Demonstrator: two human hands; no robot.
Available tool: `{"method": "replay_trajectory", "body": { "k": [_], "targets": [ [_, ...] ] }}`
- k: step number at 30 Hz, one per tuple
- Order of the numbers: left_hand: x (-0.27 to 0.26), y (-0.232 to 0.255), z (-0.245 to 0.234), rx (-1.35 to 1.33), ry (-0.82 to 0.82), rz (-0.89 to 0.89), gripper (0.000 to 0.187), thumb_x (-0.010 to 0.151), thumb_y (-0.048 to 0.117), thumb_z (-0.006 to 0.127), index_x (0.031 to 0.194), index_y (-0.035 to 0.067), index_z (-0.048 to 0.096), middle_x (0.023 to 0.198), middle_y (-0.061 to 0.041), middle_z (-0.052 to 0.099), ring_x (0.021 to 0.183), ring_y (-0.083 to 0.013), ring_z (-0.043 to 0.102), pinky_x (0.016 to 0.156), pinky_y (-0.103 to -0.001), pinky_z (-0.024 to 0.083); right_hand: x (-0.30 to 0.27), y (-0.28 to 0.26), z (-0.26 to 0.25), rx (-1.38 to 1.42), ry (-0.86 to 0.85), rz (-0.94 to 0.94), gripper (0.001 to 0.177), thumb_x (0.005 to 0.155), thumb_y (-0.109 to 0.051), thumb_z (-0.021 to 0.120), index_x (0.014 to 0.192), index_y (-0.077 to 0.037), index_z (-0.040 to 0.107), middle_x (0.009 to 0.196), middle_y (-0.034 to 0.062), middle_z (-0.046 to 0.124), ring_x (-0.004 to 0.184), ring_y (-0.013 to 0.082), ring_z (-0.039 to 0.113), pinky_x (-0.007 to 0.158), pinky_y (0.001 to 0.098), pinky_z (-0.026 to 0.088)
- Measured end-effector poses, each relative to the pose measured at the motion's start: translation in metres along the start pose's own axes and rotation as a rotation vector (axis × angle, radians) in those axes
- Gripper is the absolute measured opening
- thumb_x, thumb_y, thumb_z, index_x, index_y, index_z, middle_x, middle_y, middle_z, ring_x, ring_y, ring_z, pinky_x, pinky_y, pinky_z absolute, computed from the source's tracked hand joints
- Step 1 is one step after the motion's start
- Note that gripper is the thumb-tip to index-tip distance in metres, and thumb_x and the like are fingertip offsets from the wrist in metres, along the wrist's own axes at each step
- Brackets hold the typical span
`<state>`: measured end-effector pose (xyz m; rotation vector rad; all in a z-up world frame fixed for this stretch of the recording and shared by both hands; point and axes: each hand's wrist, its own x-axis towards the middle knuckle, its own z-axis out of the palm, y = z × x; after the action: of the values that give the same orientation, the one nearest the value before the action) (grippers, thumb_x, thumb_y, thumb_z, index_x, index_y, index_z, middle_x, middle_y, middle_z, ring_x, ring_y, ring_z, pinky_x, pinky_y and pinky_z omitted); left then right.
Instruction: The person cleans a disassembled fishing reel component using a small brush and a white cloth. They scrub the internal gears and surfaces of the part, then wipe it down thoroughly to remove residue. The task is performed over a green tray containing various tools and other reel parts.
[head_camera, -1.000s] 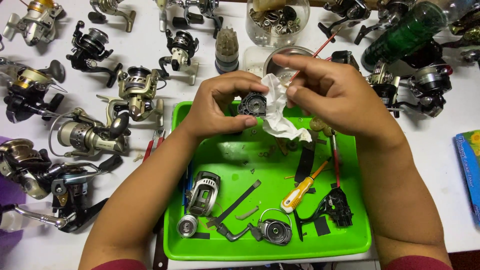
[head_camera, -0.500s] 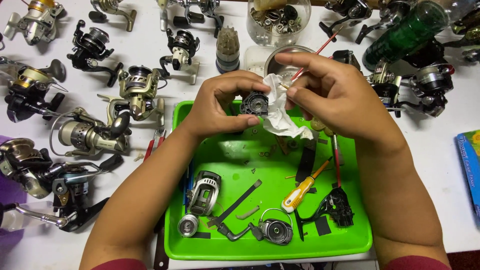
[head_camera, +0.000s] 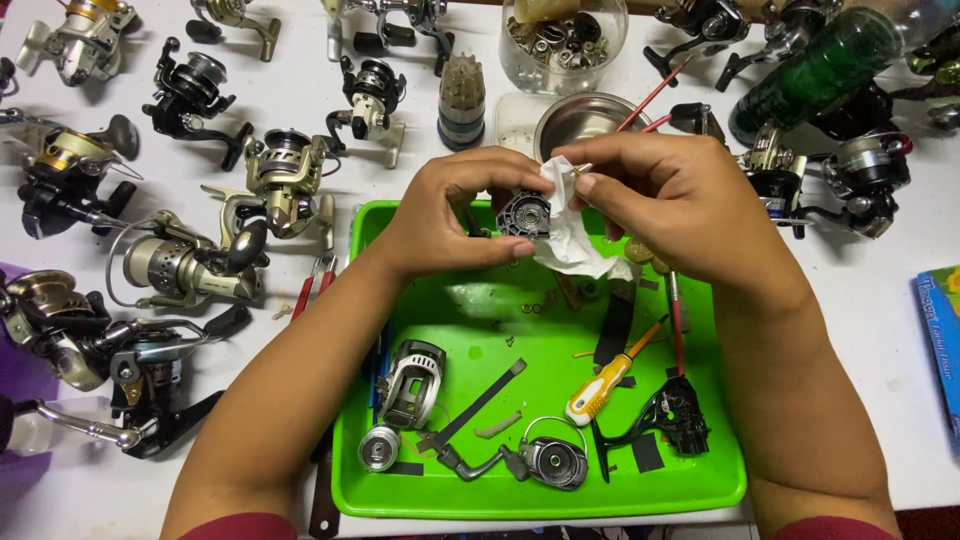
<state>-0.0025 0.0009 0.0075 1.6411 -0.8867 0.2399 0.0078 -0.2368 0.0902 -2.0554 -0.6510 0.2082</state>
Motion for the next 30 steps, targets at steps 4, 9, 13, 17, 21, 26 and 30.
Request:
{"method": "replay_trajectory", "body": {
  "k": [4,9,13,17,21,26,30],
  "targets": [
    [0.0,-0.001,0.002,0.011,-0.007,0.01,0.043,0.086,0.022,0.086,0.123,0.009,0.069,0.123,-0.014,0.071,0.12,-0.0267,0.069,0.111,-0.038,0.054,-0.001,-0.001,0.003,-0.103,0.036,0.004,0.026,0.098,-0.013,0.068,0.123,-0.007,0.075,0.104,0.0037,0.079,0.091,0.0059,0.067,0.075,0.0195,0.05],
    [0.001,-0.001,0.002,0.026,0.019,0.047,0.042,0.088,0.021,0.086,0.124,0.008,0.068,0.122,-0.013,0.071,0.119,-0.0274,0.069,0.111,-0.038,0.055,0.0,0.014,0.021,0.085,0.168,-0.119,0.025,0.095,-0.01,0.08,0.117,-0.002,0.074,0.102,0.006,0.068,0.077,0.0044,0.055,0.061,0.0163,0.043],
    [-0.001,-0.005,0.004,0.039,0.034,0.059,0.047,0.085,0.021,0.089,0.123,0.005,0.067,0.124,-0.017,0.071,0.119,-0.0294,0.069,0.108,-0.039,0.056,0.002,0.02,0.034,0.196,0.254,-0.117,0.011,0.096,-0.008,0.075,0.106,-0.004,0.074,0.112,0.0131,0.075,0.106,0.015,0.072,0.092,0.0241,0.062],
    [0.0,-0.001,0.004,0.046,0.045,0.081,0.048,0.087,0.023,0.087,0.127,0.007,0.066,0.128,-0.013,0.07,0.122,-0.0283,0.068,0.112,-0.04,0.055,-0.001,0.028,0.033,0.39,0.34,-0.027,0.013,0.095,-0.005,0.075,0.108,-0.003,0.074,0.102,0.0095,0.077,0.091,0.0117,0.072,0.083,0.0216,0.062],
    [-0.002,0.0,0.004,0.173,0.106,0.032,0.051,0.086,0.026,0.089,0.128,0.008,0.067,0.123,-0.013,0.074,0.111,-0.0218,0.072,0.095,-0.03,0.059,-0.013,0.02,0.015,0.193,0.384,-0.097,0.017,0.097,-0.006,0.077,0.113,-0.001,0.073,0.109,0.0144,0.076,0.094,0.015,0.073,0.084,0.0222,0.061],
    [-0.003,-0.003,0.005,0.213,0.096,0.023,0.056,0.086,0.021,0.092,0.133,0.008,0.065,0.128,-0.014,0.074,0.115,-0.0196,0.073,0.101,-0.029,0.059,-0.026,0.003,0.005,-0.337,0.235,-0.447,0.02,0.096,0.007,0.077,0.116,0.005,0.075,0.101,0.0202,0.075,0.085,0.0244,0.068,0.076,0.0326,0.056],
    [-0.002,0.001,0.007,0.199,0.086,0.022,0.055,0.086,0.016,0.092,0.133,0.005,0.065,0.127,-0.015,0.073,0.106,-0.0166,0.073,0.095,-0.027,0.062,-0.029,0.001,0.013,-0.577,0.201,-0.569,0.011,0.094,0.005,0.08,0.102,0.002,0.074,0.096,0.0151,0.076,0.081,0.0274,0.069,0.076,0.0398,0.053]
  ]
}}
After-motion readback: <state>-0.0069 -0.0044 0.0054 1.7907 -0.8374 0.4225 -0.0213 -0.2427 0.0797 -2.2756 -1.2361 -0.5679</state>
